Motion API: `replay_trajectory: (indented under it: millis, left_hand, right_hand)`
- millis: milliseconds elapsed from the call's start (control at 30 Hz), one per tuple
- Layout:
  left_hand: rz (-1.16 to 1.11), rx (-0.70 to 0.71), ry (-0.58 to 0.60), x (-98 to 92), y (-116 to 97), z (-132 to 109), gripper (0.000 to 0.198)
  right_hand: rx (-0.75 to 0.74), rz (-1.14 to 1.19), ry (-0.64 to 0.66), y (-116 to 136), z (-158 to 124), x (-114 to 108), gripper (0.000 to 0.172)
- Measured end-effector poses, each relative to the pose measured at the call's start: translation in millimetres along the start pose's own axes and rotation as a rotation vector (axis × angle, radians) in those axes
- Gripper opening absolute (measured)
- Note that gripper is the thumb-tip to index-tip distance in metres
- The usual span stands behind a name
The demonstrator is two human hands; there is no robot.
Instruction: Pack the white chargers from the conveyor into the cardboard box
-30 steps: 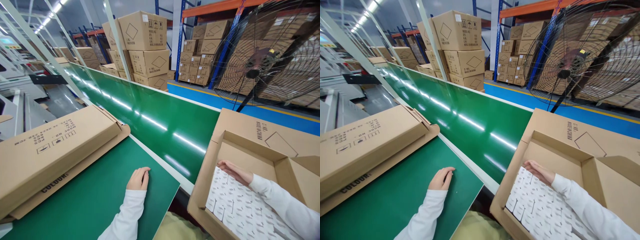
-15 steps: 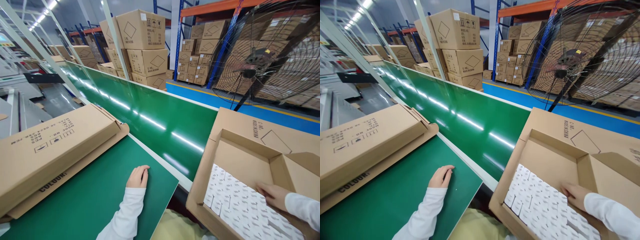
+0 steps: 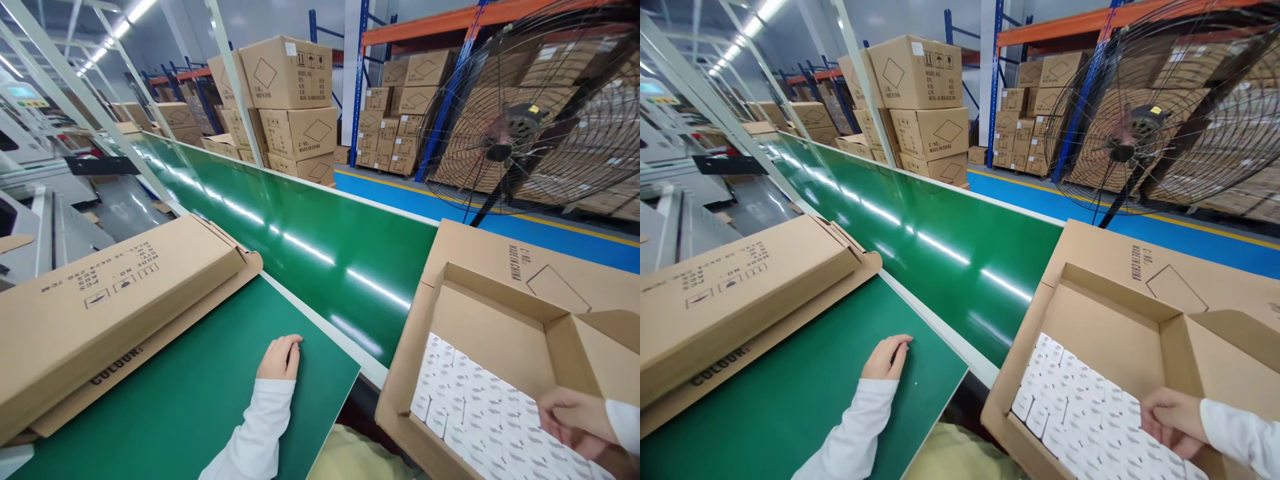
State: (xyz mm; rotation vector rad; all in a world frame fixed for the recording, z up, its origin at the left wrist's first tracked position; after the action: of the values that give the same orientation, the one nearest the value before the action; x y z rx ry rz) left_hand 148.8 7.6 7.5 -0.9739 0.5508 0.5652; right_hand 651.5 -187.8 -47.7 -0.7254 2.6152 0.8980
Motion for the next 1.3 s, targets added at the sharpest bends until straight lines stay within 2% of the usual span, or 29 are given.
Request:
replay_trajectory:
  millis: [167,267,400,467,600,733,867,1000,1167,1300]
  left_hand:
    - [-0.001,0.003,0.000,0.0,0,0,0.026]
    - [0.003,0.002,0.001,0.2,0,0,0.026]
    - [0.004,0.010,-0.009,-0.5,-1,0,0.025]
    - [0.003,0.016,-0.014,-0.9,-2,-1,0.024]
    - [0.004,0.022,-0.013,-0.7,-3,-1,0.025]
    - [-0.001,0.031,-0.013,0.3,-2,-2,0.025]
    - [-0.001,0.033,-0.007,2.0,0,-2,0.025]
    - [0.010,0.035,-0.015,2.3,0,-3,0.026]
    - [0.015,0.025,-0.015,0.5,-3,-3,0.025]
    - [0.002,0.012,-0.005,0.1,-3,-3,0.023]
  right_hand:
    - [0.112,-0.071,-0.087,-13,16,7,0.017]
    - [0.099,-0.162,-0.167,-5,22,-4,0.016]
    - [-0.172,-0.276,-0.325,43,22,-30,0.009]
    - [-0.289,-0.304,-0.347,72,23,-30,0.009]
    - [-0.438,-0.302,-0.309,124,29,-5,0.027]
    - [-0.550,-0.284,-0.290,163,33,19,0.039]
    - [-0.606,-0.286,-0.323,187,31,20,0.046]
    - [-0.675,-0.383,-0.426,202,29,2,0.041]
    - [-0.606,-0.239,-0.724,200,35,-15,0.040]
    - [-0.546,-0.167,-0.777,190,45,-16,0.040]
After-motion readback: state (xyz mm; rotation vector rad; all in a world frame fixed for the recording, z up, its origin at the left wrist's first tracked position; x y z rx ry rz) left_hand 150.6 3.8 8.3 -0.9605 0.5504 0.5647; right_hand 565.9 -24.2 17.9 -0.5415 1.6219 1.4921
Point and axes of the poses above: each hand's wrist, its own z-axis towards the middle knuckle, its own x-axis out of the palm, y = z × x, the point moved 4 cm from there along z, towards the middle knuckle, and after that the axes turned 6 degrees about -z, right-handed, at the moved point
